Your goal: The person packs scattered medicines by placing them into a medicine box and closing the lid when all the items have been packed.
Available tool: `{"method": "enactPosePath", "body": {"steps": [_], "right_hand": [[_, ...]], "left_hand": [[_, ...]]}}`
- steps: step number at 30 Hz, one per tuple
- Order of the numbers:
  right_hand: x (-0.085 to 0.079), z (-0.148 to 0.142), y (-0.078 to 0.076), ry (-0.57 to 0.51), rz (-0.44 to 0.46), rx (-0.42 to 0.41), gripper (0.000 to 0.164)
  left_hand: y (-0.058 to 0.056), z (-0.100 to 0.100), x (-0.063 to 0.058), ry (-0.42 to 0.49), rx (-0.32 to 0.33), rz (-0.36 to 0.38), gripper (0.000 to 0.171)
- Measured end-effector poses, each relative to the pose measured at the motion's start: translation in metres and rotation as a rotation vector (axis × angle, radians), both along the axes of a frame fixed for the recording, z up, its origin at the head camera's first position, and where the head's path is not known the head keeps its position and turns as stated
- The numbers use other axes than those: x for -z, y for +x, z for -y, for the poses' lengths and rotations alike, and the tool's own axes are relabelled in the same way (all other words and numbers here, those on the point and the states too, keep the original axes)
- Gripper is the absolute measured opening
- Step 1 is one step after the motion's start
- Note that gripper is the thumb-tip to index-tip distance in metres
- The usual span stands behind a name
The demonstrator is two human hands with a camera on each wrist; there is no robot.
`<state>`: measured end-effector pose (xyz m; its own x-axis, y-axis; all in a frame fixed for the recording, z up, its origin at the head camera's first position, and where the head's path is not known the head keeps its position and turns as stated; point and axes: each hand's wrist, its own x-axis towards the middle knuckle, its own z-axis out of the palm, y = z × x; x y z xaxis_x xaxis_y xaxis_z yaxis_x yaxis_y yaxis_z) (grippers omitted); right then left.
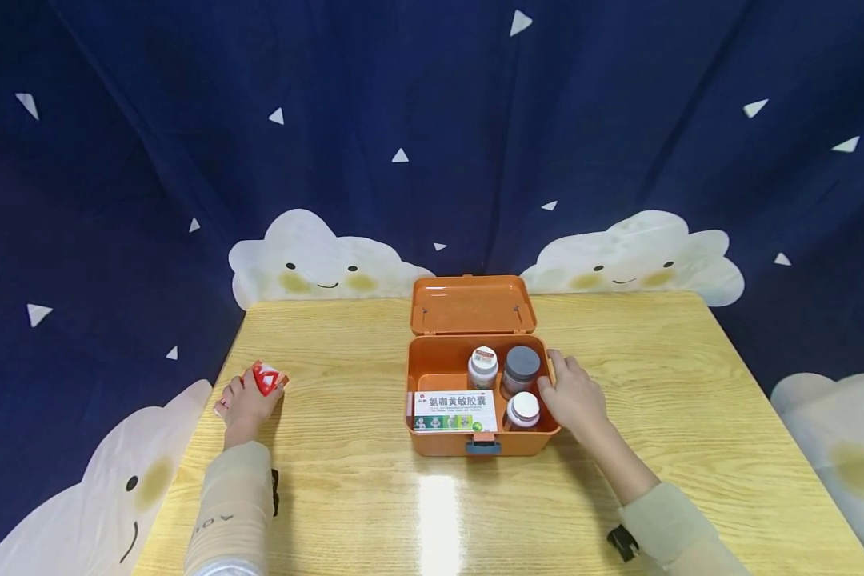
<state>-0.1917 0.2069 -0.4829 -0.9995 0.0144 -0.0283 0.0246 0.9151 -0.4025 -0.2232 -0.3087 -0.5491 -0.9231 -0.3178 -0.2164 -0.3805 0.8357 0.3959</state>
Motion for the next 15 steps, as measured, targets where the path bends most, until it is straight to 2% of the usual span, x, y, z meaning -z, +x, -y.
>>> {"method": "enactPosePath", "body": {"steps": [15], "right_hand": [[0.0001, -0.0003, -0.0006, -0.003, 0.003, 0.000, 0.051]], "left_hand": [[0.0027, -0.0046, -0.0019, -0.008, -0.017, -0.032, 0.075]]}}
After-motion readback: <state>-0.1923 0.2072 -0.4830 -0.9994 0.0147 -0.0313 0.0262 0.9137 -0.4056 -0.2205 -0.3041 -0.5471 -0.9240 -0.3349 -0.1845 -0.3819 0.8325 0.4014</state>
